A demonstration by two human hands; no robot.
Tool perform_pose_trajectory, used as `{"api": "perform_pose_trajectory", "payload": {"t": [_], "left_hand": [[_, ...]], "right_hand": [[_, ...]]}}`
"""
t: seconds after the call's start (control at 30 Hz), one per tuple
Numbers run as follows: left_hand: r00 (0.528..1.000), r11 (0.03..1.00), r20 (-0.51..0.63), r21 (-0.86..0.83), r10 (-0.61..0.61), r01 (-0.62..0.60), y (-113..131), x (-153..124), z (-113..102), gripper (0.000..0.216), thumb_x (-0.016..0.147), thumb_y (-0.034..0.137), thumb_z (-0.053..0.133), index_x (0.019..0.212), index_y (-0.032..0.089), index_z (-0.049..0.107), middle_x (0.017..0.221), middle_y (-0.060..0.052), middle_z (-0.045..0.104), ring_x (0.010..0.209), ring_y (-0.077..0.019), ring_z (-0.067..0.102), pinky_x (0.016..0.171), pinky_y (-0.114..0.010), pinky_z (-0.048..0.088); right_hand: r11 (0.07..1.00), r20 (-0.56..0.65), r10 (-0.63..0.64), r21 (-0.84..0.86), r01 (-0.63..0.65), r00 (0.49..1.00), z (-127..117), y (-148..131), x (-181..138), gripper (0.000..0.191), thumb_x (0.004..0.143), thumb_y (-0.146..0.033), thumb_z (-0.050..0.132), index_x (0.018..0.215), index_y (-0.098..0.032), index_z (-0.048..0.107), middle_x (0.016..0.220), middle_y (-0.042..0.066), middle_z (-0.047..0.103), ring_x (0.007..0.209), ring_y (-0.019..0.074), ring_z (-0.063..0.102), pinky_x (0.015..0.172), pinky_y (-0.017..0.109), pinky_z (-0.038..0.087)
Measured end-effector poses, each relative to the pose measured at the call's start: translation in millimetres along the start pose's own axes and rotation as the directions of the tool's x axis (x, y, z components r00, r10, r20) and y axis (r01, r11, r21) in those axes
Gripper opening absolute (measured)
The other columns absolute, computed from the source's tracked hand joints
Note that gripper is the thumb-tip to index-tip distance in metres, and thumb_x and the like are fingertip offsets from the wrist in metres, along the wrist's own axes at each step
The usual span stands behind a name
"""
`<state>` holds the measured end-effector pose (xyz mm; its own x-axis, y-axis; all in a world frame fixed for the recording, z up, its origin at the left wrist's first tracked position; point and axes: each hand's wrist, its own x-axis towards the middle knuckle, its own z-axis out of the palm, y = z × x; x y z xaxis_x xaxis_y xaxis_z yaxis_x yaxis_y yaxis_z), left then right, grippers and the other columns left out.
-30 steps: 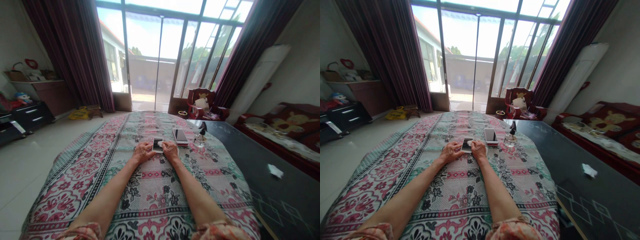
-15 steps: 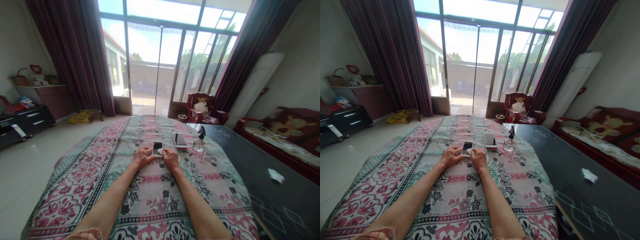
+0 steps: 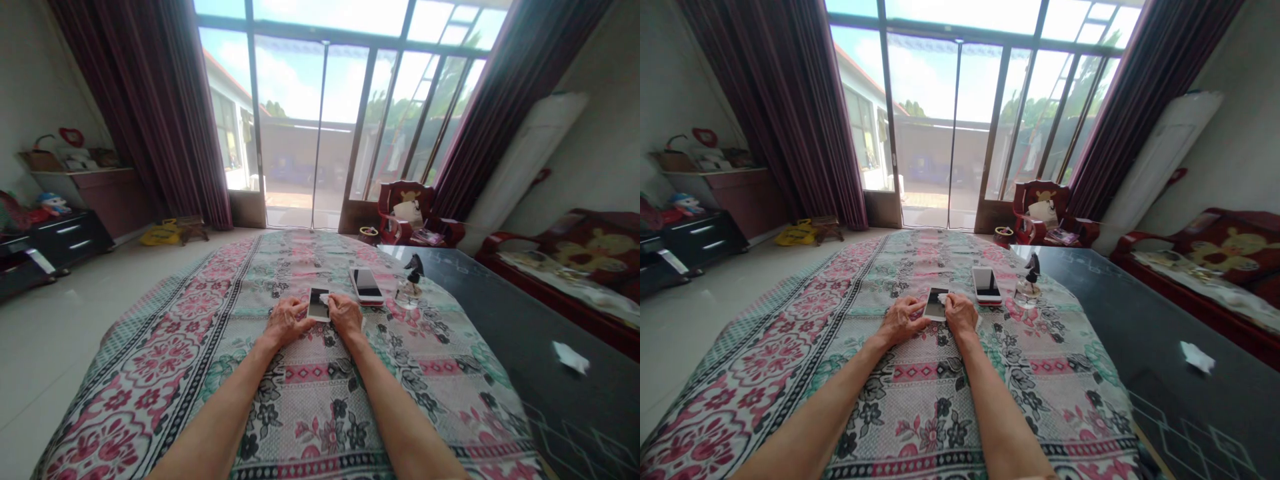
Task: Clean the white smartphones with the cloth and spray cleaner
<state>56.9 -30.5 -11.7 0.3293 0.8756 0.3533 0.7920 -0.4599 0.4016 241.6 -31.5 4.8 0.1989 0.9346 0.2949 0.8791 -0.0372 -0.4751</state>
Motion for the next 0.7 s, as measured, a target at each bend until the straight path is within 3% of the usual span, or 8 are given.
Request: {"api": "perform_pose_trajectory", "payload": {"t": [0.27, 0.43, 0.7], "left_hand": [[1.0, 1.0, -0.001, 0.016, 0.004, -0.004, 1.3, 1.4, 0.5, 0.04, 0.079, 0.045, 0.067, 0.115, 0.029, 0.068, 0.104, -0.004, 0.064, 0.101, -0.0222, 0.057, 0.094, -0.035, 0.043], [1.0, 0.999, -0.014, 0.019, 0.027, -0.027, -2.7, 1.7, 4.9, 0.043, 0.078, 0.047, 0.067, 0.117, 0.029, 0.066, 0.106, -0.004, 0.064, 0.1, -0.022, 0.056, 0.093, -0.034, 0.044], [1.0, 1.0, -0.012, 0.013, 0.019, -0.019, -2.3, 2.8, 4.8, 0.04, 0.077, 0.047, 0.068, 0.112, 0.028, 0.069, 0.101, -0.004, 0.064, 0.097, -0.0222, 0.056, 0.091, -0.035, 0.043]], "right_hand": [[0.998, 0.037, 0.003, -0.059, -0.001, 0.999, 3.5, -6.4, 20.6, 0.03, 0.091, -0.031, 0.044, 0.089, -0.027, 0.074, 0.093, 0.002, 0.068, 0.084, 0.014, 0.059, 0.071, 0.022, 0.037], [0.987, -0.04, -0.075, -0.146, 0.068, 0.996, 9.6, -18.4, 25.5, 0.025, 0.09, -0.031, 0.049, 0.088, -0.025, 0.073, 0.1, 0.004, 0.066, 0.093, 0.0175, 0.055, 0.077, 0.025, 0.035], [0.961, 0.042, -0.195, -0.192, 0.2, 0.98, 19.4, -40.2, 33.2, 0.025, 0.09, -0.033, 0.048, 0.09, -0.027, 0.072, 0.098, 0.004, 0.066, 0.09, 0.0177, 0.055, 0.077, 0.028, 0.033]]}}
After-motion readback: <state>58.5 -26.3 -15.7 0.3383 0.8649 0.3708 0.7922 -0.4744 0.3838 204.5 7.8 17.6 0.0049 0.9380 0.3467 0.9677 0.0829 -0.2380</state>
